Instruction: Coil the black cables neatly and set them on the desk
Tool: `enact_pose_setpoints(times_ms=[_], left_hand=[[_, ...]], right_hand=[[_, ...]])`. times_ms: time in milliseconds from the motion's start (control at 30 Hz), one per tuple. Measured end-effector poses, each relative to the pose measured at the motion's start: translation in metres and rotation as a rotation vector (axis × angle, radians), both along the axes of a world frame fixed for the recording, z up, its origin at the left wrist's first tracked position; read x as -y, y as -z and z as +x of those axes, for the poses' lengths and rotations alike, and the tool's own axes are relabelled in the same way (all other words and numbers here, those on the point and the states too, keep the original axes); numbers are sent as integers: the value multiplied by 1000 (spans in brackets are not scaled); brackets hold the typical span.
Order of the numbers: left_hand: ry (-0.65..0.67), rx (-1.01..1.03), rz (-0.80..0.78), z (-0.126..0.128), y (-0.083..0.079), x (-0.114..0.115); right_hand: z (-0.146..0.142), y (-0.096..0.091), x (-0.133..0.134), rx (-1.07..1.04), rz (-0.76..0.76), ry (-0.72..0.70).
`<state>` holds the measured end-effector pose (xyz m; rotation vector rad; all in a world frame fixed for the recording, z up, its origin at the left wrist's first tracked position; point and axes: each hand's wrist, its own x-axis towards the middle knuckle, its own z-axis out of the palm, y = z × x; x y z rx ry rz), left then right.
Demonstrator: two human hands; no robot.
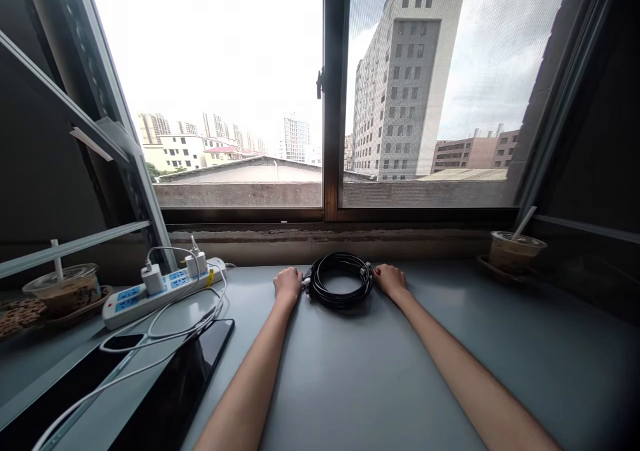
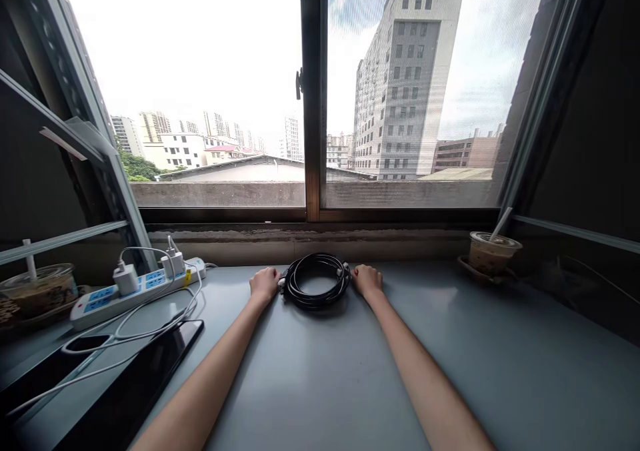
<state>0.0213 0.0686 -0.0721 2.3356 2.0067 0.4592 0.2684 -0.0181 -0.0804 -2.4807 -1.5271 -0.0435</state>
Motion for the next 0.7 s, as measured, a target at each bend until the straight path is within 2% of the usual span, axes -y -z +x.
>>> enact_pose_setpoints(times_ms=[700], left_hand=[[4,11,0,0,-3,3]], right_hand=[[-1,-1,0,21,-11,-1]])
